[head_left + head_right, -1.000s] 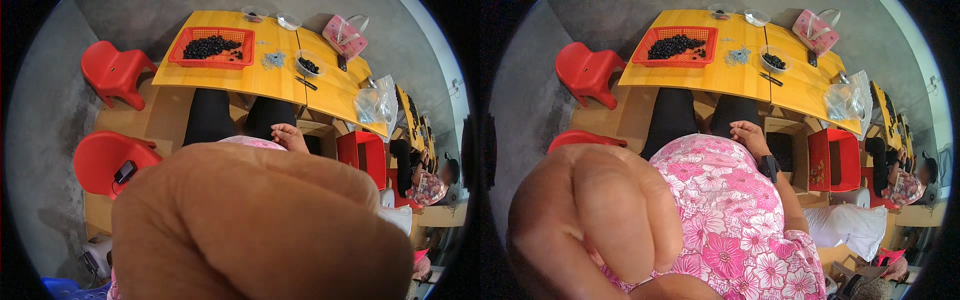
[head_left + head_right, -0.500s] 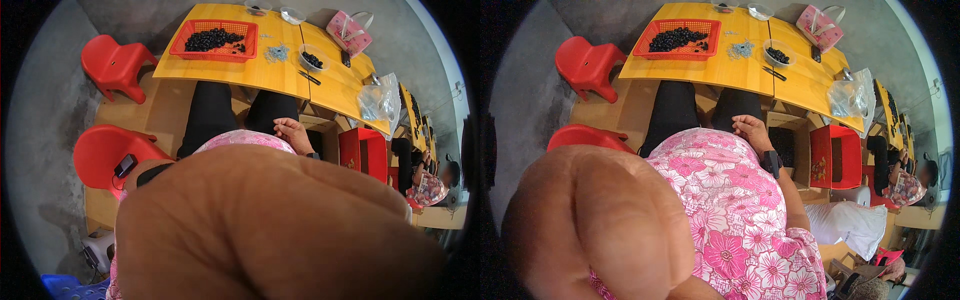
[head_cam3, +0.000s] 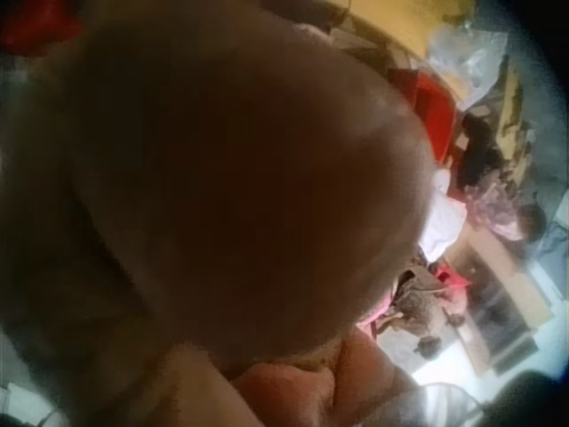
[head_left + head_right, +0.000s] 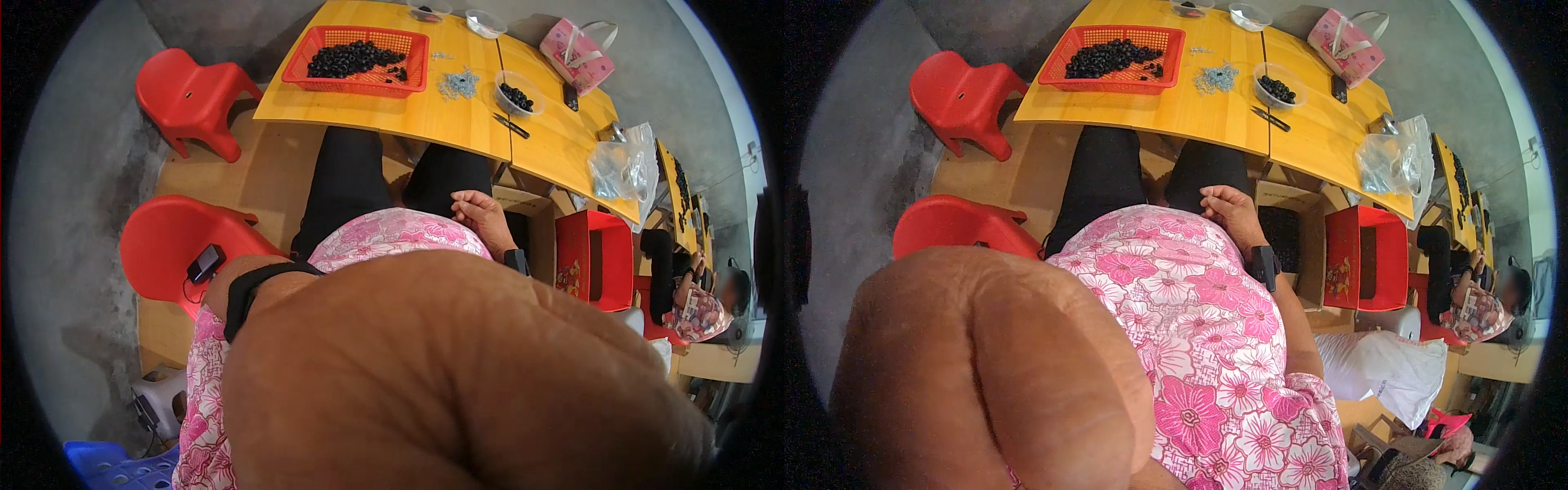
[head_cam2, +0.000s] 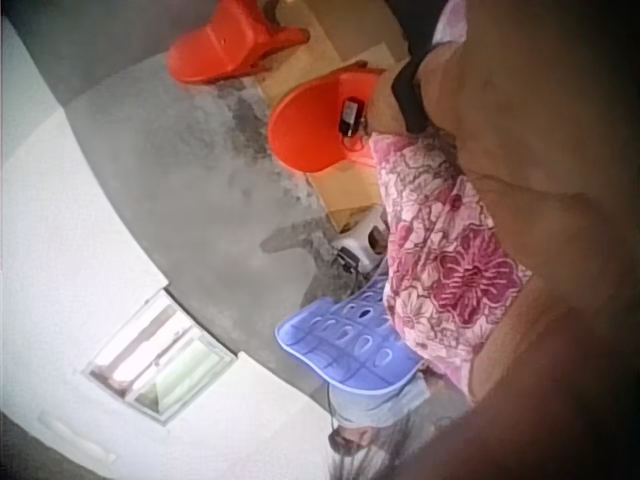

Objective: The person assembles small components by picking black plastic pieces from a basket and inserting small pins into them by hand.

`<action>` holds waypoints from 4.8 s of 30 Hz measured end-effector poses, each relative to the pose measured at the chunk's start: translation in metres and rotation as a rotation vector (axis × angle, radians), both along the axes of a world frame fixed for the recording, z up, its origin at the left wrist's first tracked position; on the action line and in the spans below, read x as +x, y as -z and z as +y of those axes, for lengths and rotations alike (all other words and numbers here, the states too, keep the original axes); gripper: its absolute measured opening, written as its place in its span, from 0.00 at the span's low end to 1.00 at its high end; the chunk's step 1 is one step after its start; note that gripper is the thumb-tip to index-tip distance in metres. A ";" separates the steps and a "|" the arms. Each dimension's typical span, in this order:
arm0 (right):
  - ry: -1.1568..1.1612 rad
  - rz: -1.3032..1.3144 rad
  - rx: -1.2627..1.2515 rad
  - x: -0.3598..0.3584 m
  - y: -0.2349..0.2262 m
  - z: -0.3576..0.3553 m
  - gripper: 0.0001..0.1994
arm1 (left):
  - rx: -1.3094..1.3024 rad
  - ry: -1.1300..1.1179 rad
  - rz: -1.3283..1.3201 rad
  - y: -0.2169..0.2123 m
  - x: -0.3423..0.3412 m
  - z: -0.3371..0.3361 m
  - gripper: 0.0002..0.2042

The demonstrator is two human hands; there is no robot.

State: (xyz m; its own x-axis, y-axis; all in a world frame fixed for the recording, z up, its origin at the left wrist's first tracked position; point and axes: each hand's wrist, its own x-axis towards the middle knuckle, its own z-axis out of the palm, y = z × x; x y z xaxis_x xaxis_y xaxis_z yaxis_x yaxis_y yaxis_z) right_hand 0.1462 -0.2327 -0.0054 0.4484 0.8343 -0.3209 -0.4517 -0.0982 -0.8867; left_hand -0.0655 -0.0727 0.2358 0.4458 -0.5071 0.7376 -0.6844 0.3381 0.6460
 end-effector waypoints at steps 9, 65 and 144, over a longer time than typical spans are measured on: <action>0.032 -0.001 -0.009 -0.003 -0.002 -0.001 0.08 | -0.009 -0.020 0.018 -0.003 -0.003 0.004 0.17; 0.011 -0.042 -0.048 -0.003 -0.004 0.002 0.08 | -0.233 0.045 0.224 0.022 0.019 -0.030 0.19; -0.993 -1.471 0.370 0.064 -0.032 0.382 0.22 | -0.906 -0.169 1.113 0.280 0.109 0.132 0.19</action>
